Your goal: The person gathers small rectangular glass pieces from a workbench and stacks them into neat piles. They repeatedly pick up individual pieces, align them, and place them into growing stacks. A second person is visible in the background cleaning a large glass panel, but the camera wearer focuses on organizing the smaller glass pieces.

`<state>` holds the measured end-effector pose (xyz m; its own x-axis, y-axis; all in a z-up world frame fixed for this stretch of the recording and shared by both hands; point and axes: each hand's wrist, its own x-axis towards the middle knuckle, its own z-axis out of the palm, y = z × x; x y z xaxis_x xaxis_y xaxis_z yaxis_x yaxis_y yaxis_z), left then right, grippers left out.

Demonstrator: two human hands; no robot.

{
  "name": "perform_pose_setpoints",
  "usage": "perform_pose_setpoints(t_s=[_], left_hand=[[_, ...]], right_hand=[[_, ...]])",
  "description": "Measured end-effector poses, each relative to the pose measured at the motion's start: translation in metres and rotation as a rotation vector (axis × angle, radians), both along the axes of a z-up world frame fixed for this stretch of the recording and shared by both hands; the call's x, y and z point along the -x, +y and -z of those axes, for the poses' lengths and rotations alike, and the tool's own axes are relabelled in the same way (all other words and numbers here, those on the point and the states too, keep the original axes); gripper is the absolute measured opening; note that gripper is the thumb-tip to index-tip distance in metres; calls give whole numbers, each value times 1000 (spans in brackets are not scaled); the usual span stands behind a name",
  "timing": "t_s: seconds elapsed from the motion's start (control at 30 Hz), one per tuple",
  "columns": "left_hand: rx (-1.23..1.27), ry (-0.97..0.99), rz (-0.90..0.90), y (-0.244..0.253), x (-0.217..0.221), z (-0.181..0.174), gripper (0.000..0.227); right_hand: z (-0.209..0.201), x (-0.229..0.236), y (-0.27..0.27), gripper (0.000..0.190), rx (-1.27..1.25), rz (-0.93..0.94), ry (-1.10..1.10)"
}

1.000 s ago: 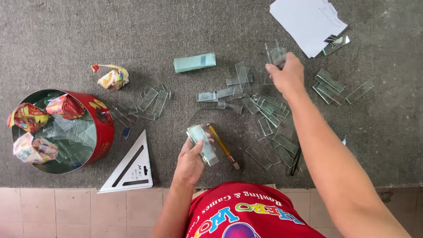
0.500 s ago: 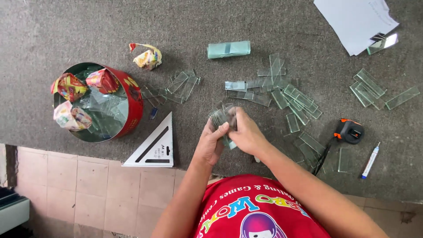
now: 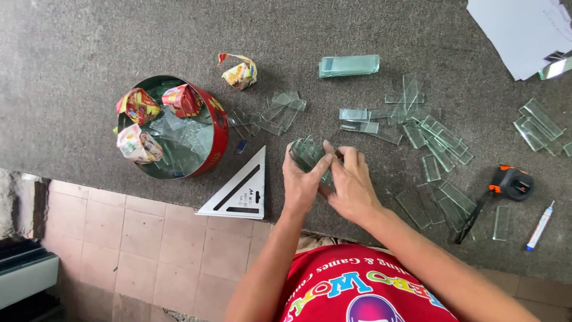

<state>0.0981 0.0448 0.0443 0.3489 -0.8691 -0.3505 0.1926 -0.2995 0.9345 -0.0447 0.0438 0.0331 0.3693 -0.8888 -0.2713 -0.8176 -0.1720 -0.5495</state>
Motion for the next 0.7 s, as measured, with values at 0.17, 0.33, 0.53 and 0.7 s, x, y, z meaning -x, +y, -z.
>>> perform_pose_setpoints(t_s=[0.17, 0.33, 0.53, 0.7], left_hand=[[134, -177, 229, 8, -15, 51, 80], [124, -116, 475, 16, -38, 68, 79], [319, -184, 633, 22, -51, 54, 49], [263, -147, 648, 23, -47, 60, 45]], right_hand=[[73, 6, -2, 33, -10, 76, -241], [88, 12, -1, 22, 35, 42, -378], [72, 8, 6, 31, 33, 10, -448], [108, 14, 17, 23, 119, -14, -449]])
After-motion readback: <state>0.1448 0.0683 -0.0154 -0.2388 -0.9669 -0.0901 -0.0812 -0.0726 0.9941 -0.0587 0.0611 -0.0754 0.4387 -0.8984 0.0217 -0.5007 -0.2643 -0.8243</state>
